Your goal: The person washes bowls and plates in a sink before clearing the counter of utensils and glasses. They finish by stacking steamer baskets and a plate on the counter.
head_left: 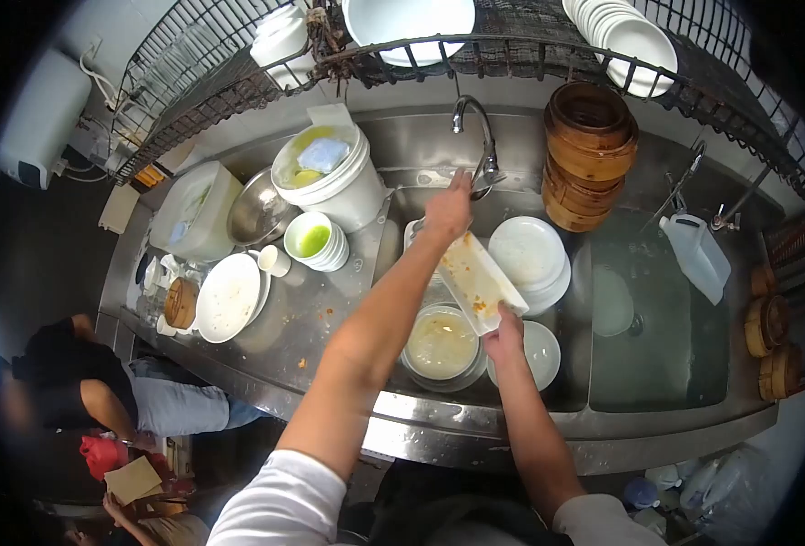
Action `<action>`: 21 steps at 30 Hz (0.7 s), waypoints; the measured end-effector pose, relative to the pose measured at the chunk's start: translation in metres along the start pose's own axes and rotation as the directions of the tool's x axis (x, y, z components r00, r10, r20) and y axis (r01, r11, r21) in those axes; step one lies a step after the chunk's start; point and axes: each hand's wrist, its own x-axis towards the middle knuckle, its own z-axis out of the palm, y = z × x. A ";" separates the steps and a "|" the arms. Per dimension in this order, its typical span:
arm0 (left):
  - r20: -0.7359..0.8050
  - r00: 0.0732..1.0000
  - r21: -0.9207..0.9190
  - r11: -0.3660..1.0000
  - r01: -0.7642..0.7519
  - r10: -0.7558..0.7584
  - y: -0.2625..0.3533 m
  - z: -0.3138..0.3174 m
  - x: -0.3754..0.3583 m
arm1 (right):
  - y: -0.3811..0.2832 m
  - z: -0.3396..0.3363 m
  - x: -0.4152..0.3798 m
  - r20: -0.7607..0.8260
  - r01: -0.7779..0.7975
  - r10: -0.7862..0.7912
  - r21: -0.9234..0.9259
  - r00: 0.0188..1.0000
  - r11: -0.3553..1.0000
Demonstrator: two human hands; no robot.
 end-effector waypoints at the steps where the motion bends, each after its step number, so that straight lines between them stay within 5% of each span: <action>1: -0.067 0.996 -0.021 0.998 -0.055 0.053 0.009 0.010 0.012 | -0.005 -0.003 -0.003 -0.010 -0.008 0.007 -0.052 1.000 0.999; 4: 0.033 0.999 -0.016 1.000 0.003 -0.003 0.043 0.029 0.034 | -0.022 -0.013 -0.021 -0.079 -0.032 0.015 -0.218 0.997 0.975; 7: 0.151 0.972 0.125 0.971 -0.201 0.182 0.054 0.041 0.029 | -0.021 -0.022 -0.023 -0.065 -0.028 0.018 -0.159 0.998 0.987; 8: 0.083 0.977 0.096 0.975 -0.203 0.195 0.054 0.041 0.024 | -0.021 -0.022 -0.021 -0.058 -0.026 0.019 -0.123 0.998 0.992; 11: 0.229 0.973 0.106 0.994 -0.029 0.004 0.057 0.021 0.000 | -0.008 -0.031 0.007 0.143 -0.114 0.105 0.061 0.984 0.992; 17: 0.484 0.857 0.225 0.972 0.070 -0.174 -0.006 -0.011 -0.074 | 0.045 -0.027 0.053 0.133 -0.246 0.218 0.264 0.967 0.932; 21: 0.455 0.842 0.190 0.956 0.226 -0.289 -0.042 -0.033 -0.111 | 0.040 -0.014 0.045 0.107 -0.180 0.172 0.074 0.979 0.981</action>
